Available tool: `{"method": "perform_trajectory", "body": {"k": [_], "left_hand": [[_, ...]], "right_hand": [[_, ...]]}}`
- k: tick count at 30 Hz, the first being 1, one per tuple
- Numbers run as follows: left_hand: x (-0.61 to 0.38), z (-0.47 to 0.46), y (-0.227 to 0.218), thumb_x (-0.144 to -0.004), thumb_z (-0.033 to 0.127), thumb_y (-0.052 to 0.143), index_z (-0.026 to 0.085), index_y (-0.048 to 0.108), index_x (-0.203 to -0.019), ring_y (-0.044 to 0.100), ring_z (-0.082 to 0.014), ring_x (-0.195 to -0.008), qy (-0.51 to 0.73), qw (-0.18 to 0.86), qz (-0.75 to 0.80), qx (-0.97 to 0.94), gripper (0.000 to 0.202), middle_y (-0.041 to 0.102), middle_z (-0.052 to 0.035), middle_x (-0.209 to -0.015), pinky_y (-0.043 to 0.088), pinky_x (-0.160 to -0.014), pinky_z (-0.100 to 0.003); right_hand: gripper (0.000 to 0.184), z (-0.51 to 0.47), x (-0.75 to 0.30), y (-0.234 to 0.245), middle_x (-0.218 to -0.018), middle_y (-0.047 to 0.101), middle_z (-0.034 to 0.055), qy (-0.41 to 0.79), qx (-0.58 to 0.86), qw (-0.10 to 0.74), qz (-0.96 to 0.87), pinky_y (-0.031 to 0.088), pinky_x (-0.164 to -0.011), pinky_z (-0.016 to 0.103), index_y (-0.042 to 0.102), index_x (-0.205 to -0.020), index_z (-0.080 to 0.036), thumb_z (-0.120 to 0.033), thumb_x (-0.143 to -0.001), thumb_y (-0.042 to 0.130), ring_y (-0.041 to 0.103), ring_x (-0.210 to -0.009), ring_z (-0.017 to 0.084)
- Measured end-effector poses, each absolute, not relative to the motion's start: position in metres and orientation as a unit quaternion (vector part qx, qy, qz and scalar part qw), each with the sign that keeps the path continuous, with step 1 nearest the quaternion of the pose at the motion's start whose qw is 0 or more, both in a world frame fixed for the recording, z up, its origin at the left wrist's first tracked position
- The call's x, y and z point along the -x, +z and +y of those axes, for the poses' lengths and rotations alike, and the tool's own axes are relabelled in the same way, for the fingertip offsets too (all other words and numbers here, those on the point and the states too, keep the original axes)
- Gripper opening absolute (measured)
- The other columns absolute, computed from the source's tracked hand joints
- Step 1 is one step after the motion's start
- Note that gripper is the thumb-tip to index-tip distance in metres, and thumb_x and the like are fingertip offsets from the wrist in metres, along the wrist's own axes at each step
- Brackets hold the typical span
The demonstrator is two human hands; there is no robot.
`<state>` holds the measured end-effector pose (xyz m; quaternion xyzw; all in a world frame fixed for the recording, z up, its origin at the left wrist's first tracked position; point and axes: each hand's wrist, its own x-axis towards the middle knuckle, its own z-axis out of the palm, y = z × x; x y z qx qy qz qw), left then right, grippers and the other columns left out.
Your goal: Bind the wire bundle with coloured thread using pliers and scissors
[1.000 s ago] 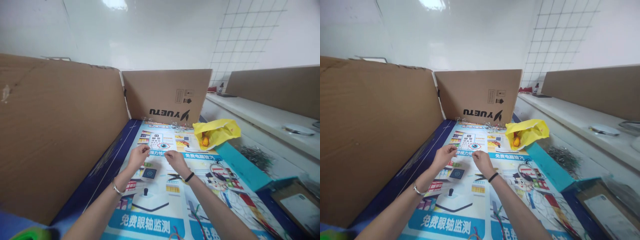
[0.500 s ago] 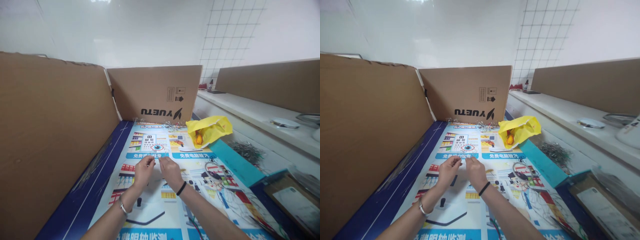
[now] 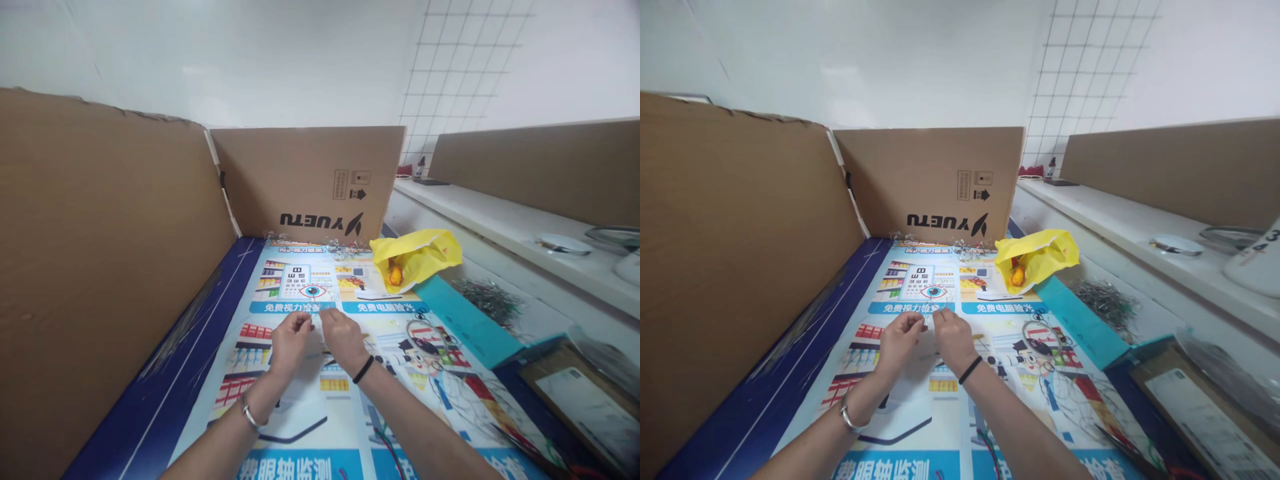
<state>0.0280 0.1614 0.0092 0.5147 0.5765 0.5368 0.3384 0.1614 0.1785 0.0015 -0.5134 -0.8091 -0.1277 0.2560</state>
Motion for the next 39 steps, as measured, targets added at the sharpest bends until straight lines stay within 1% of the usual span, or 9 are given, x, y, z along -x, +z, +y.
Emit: {"method": "perform_trajectory", "body": {"k": [7, 15, 17, 19, 23, 29, 34, 39], "left_hand": [[-0.031, 0.161, 0.011, -0.076, 0.029, 0.056, 0.018, 0.062, -0.082, 0.068, -0.0174, -0.060, 0.538, 0.346, 0.585, -0.499, 0.015, 0.068, -0.0017, -0.071, 0.047, -0.047, -0.022], [-0.028, 0.159, 0.011, -0.075, 0.027, 0.057, 0.018, 0.062, -0.080, 0.067, -0.0154, -0.059, 0.537, 0.357, 0.571, -0.508, 0.012, 0.068, -0.0006, -0.071, 0.050, -0.054, -0.023], [-0.027, 0.159, 0.011, -0.075, 0.027, 0.057, 0.018, 0.062, -0.080, 0.067, -0.0154, -0.060, 0.535, 0.360, 0.567, -0.513, 0.012, 0.068, -0.0008, -0.072, 0.050, -0.055, -0.024], [-0.026, 0.158, 0.011, -0.075, 0.027, 0.057, 0.018, 0.062, -0.079, 0.067, -0.0157, -0.061, 0.533, 0.361, 0.564, -0.518, 0.011, 0.068, -0.0008, -0.071, 0.051, -0.057, -0.024], [-0.024, 0.158, 0.013, -0.075, 0.026, 0.056, 0.017, 0.062, -0.079, 0.067, -0.0171, -0.066, 0.525, 0.358, 0.563, -0.529, 0.011, 0.068, -0.0020, -0.072, 0.052, -0.062, -0.026], [-0.022, 0.157, 0.012, -0.073, 0.026, 0.059, 0.018, 0.063, -0.081, 0.066, -0.0189, -0.074, 0.509, 0.330, 0.572, -0.553, 0.012, 0.070, -0.0031, -0.077, 0.051, -0.072, -0.030], [-0.023, 0.157, 0.011, -0.074, 0.024, 0.057, 0.020, 0.063, -0.079, 0.065, -0.0183, -0.071, 0.494, 0.298, 0.585, -0.570, 0.009, 0.069, -0.0012, -0.074, 0.049, -0.070, -0.030], [-0.025, 0.157, 0.013, -0.073, 0.024, 0.058, 0.020, 0.063, -0.081, 0.064, -0.0182, -0.070, 0.480, 0.272, 0.593, -0.587, 0.010, 0.069, -0.0012, -0.075, 0.048, -0.069, -0.029]], "right_hand": [[0.017, 0.172, -0.157, -0.002, -0.095, 0.065, 0.0089, -0.106, 0.469, 0.300, -0.824, 0.048, -0.075, 0.027, 0.063, -0.093, -0.018, -0.013, -0.089, 0.047, 0.061, -0.083, 0.018], [0.021, 0.171, -0.154, -0.012, -0.097, 0.065, 0.0087, -0.006, 0.415, 0.375, -0.829, 0.047, -0.086, 0.029, 0.060, -0.096, -0.017, -0.015, -0.091, 0.039, 0.059, -0.097, 0.018], [0.021, 0.170, -0.153, -0.012, -0.095, 0.065, 0.0084, 0.030, 0.419, 0.392, -0.818, 0.048, -0.084, 0.030, 0.058, -0.095, -0.017, -0.016, -0.091, 0.038, 0.060, -0.093, 0.018], [0.019, 0.169, -0.151, -0.010, -0.091, 0.066, 0.0076, 0.070, 0.433, 0.407, -0.802, 0.049, -0.078, 0.029, 0.057, -0.094, -0.018, -0.017, -0.090, 0.038, 0.062, -0.085, 0.017], [0.014, 0.168, -0.152, -0.002, -0.080, 0.065, 0.0023, 0.158, 0.459, 0.424, -0.764, 0.050, -0.066, 0.024, 0.053, -0.090, -0.020, -0.018, -0.090, 0.039, 0.063, -0.072, 0.015], [0.009, 0.168, -0.153, 0.004, -0.067, 0.062, -0.0027, 0.260, 0.472, 0.431, -0.724, 0.050, -0.057, 0.020, 0.047, -0.089, -0.021, -0.024, -0.090, 0.038, 0.064, -0.061, 0.012], [0.010, 0.167, -0.153, 0.006, -0.056, 0.057, -0.0057, 0.274, 0.490, 0.412, -0.718, 0.046, -0.054, 0.020, 0.048, -0.088, -0.022, -0.023, -0.088, 0.038, 0.061, -0.053, 0.012], [0.013, 0.163, -0.154, 0.011, -0.058, 0.058, -0.0043, 0.243, 0.508, 0.373, -0.737, 0.042, -0.053, 0.022, 0.050, -0.090, -0.022, -0.022, -0.087, 0.038, 0.059, -0.052, 0.015]]}}
